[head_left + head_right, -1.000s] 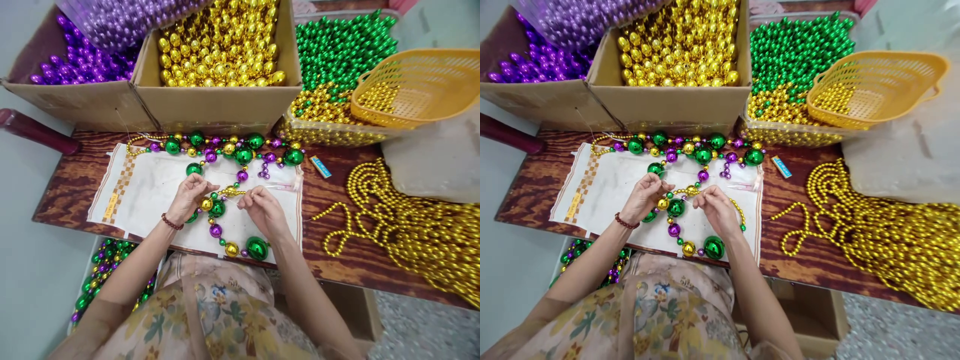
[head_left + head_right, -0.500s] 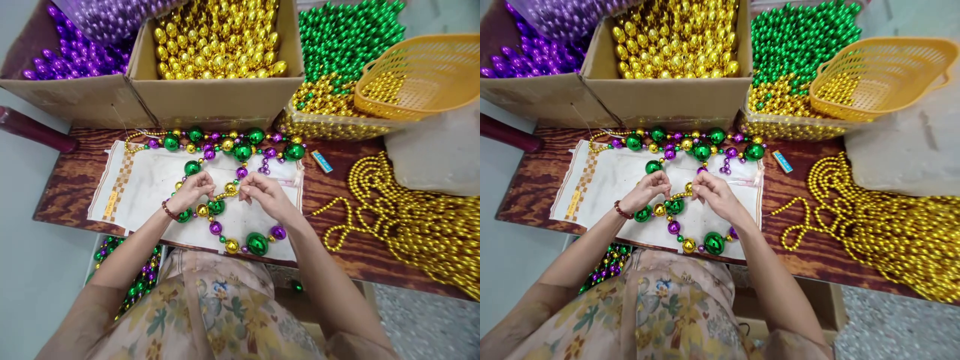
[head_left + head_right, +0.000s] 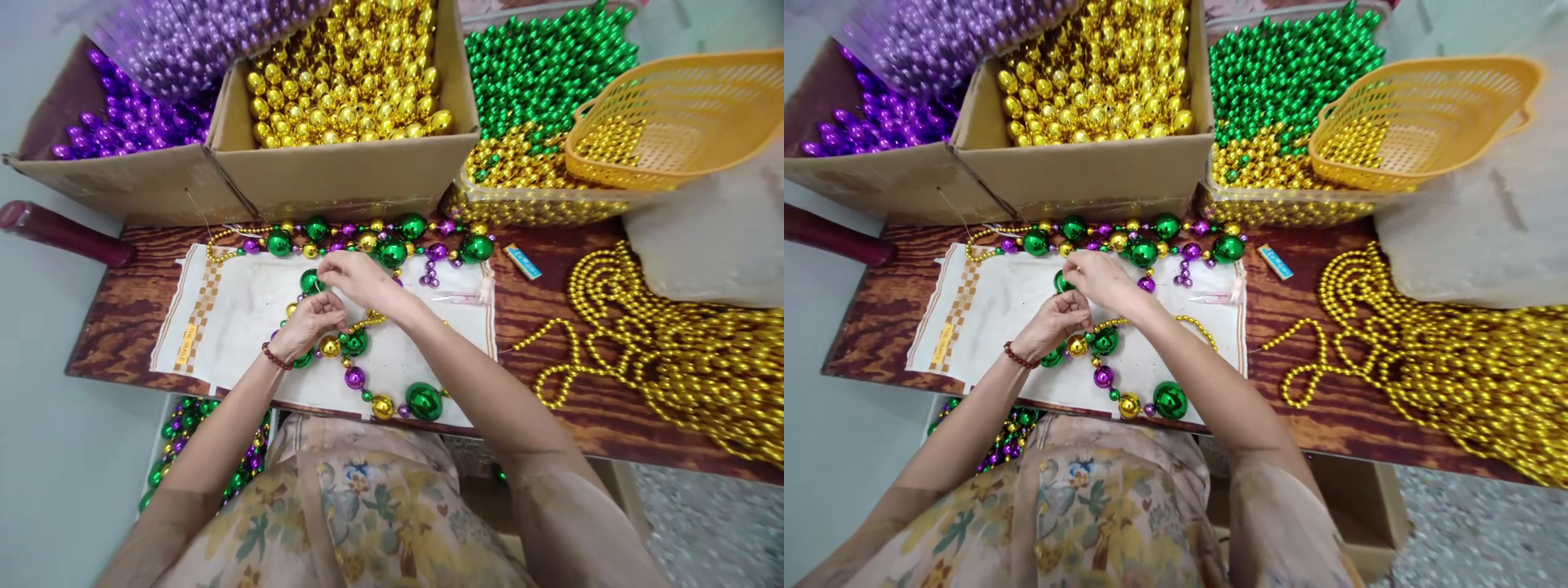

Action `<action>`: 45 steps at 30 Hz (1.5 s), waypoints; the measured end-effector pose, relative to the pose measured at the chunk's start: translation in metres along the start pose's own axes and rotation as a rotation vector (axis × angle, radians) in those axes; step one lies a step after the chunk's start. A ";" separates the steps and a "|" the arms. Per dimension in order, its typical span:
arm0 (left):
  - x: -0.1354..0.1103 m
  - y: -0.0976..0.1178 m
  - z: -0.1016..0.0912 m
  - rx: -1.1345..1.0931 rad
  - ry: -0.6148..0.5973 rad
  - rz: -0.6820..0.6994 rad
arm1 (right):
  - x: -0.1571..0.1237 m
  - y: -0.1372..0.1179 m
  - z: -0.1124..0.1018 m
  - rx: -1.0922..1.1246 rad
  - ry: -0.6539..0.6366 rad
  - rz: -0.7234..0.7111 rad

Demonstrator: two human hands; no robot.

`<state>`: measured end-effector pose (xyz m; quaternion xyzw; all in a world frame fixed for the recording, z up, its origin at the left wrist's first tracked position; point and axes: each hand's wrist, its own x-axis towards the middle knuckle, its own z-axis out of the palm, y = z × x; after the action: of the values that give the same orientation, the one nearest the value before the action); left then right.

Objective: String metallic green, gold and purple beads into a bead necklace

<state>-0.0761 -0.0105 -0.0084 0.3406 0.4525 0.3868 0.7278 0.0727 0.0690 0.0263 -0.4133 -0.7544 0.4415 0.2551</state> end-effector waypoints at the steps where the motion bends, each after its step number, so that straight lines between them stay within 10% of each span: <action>1: -0.001 -0.001 0.000 -0.021 0.024 0.004 | -0.005 0.000 -0.002 -0.129 0.027 -0.016; 8: -0.006 0.002 0.002 -0.068 0.051 0.014 | -0.051 0.017 -0.012 -0.247 -0.249 -0.147; 18: -0.010 0.007 -0.004 0.147 0.048 0.104 | -0.085 0.005 -0.016 -0.282 -0.192 -0.150; 24: -0.013 0.009 -0.002 0.286 0.029 0.212 | -0.071 0.020 -0.007 0.226 -0.142 0.098; 45: -0.006 -0.024 0.001 0.461 0.351 0.606 | -0.045 0.030 0.014 0.674 -0.179 0.354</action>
<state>-0.0712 -0.0271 -0.0262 0.5412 0.5236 0.5242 0.3976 0.0976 0.0323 -0.0075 -0.3898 -0.5033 0.7362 0.2295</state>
